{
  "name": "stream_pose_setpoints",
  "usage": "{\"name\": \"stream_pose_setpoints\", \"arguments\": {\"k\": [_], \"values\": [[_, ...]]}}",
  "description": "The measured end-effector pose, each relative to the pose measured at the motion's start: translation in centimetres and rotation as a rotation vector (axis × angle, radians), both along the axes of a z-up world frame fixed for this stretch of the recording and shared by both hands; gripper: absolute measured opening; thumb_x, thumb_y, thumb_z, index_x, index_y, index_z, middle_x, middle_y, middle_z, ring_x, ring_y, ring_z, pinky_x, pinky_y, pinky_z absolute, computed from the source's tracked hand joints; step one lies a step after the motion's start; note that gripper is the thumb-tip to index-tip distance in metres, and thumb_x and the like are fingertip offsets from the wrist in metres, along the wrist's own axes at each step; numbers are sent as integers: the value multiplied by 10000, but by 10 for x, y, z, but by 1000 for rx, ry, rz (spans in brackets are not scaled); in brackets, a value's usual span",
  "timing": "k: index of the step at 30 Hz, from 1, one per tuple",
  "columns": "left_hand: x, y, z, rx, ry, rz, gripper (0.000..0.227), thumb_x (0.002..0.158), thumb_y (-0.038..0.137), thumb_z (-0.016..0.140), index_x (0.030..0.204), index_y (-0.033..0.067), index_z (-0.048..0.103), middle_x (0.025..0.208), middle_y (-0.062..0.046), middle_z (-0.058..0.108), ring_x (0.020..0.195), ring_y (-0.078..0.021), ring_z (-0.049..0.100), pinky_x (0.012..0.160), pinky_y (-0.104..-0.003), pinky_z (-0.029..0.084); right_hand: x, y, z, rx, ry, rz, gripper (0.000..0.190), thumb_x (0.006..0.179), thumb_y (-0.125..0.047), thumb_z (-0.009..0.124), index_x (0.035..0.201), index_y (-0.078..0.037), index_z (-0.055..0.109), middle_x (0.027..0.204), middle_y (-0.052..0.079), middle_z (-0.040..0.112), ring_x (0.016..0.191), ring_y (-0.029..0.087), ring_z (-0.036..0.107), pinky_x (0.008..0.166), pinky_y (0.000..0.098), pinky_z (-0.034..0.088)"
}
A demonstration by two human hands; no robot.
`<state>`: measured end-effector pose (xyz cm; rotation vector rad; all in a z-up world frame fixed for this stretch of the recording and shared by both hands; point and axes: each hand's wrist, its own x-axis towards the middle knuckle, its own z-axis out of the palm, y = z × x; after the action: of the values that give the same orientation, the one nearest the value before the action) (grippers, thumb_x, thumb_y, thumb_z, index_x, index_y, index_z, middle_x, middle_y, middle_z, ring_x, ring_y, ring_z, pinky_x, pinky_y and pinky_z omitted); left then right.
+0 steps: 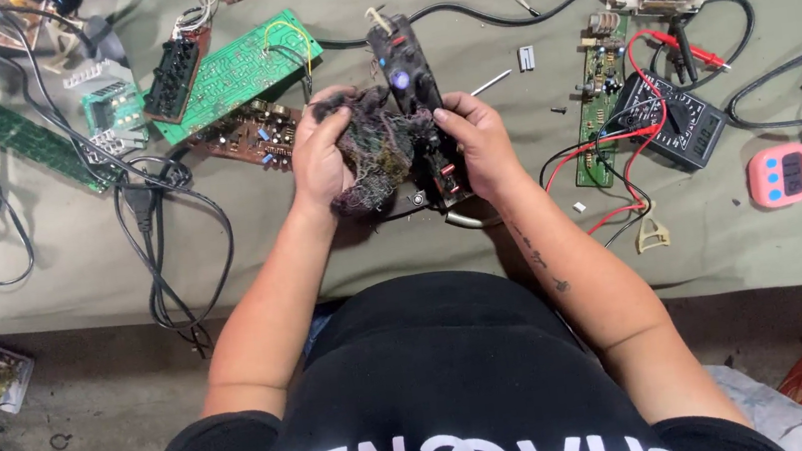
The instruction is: The person cleans a black electronic component using a steel wool pad and a screwdriver. They scrub the surface of the component with the pad and use the screwdriver to scrape or adjust parts of the device. The person also handles a green circuit board and a multimeter on the cluttered workbench.
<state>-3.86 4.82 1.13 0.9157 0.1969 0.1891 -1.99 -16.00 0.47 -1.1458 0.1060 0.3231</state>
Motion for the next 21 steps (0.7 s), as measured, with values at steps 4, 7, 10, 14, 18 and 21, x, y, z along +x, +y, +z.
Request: {"name": "stream_pose_setpoints", "arguments": {"k": [4, 7, 10, 14, 18, 21], "values": [[16, 34, -50, 29, -25, -21, 219, 968, 89, 613, 1180, 89, 666, 1043, -101, 695, 957, -207, 704, 848, -333, 619, -1, -3, -5, 19, -15, 61, 230, 904, -127, 764, 1092, -22, 683, 888, 67, 716, 792, 133, 727, 718, 271, 631], [12, 24, -28, 88, -58, -71, 222, 1008, 74, 576, 1222, 74, 636, 1086, -138, 692, 984, -246, 700, 866, -381, 625, -5, -3, 1, 76, 7, 100, 239, 884, -116, 751, 1084, -13, 672, 851, 72, 709, 766, 135, 730, 691, 273, 633], [-5, -10, 37, 60, -37, -46, 225, 846, -13, 589, 1042, 90, 629, 976, -60, 639, 946, -180, 653, 875, -329, 588, -5, -2, 11, 130, 0, 49, 232, 878, -173, 743, 1047, -28, 676, 803, 42, 679, 721, 101, 717, 653, 219, 610], [-6, -8, 31, 132, -66, -133, 152, 757, -72, 611, 875, 25, 619, 891, -182, 696, 900, -254, 700, 831, -343, 580, -5, -3, 6, 124, 20, 52, 214, 890, -158, 730, 1041, -18, 673, 818, 67, 699, 728, 128, 733, 662, 246, 620], [-9, -1, 42, 427, -73, -137, 333, 786, 51, 773, 1107, 82, 692, 987, -89, 704, 959, -171, 654, 868, -332, 568, -7, 3, 30, 160, 0, 49, 227, 879, -172, 734, 1045, -36, 660, 830, 49, 692, 752, 117, 728, 679, 234, 616], [-14, -11, 33, 444, -24, -222, 464, 794, 69, 845, 1234, 84, 698, 1063, -57, 705, 990, -129, 632, 891, -292, 558, -6, -2, 20, 211, 4, 66, 253, 861, -165, 726, 1065, -39, 644, 853, 78, 704, 768, 152, 741, 701, 265, 630]]}}
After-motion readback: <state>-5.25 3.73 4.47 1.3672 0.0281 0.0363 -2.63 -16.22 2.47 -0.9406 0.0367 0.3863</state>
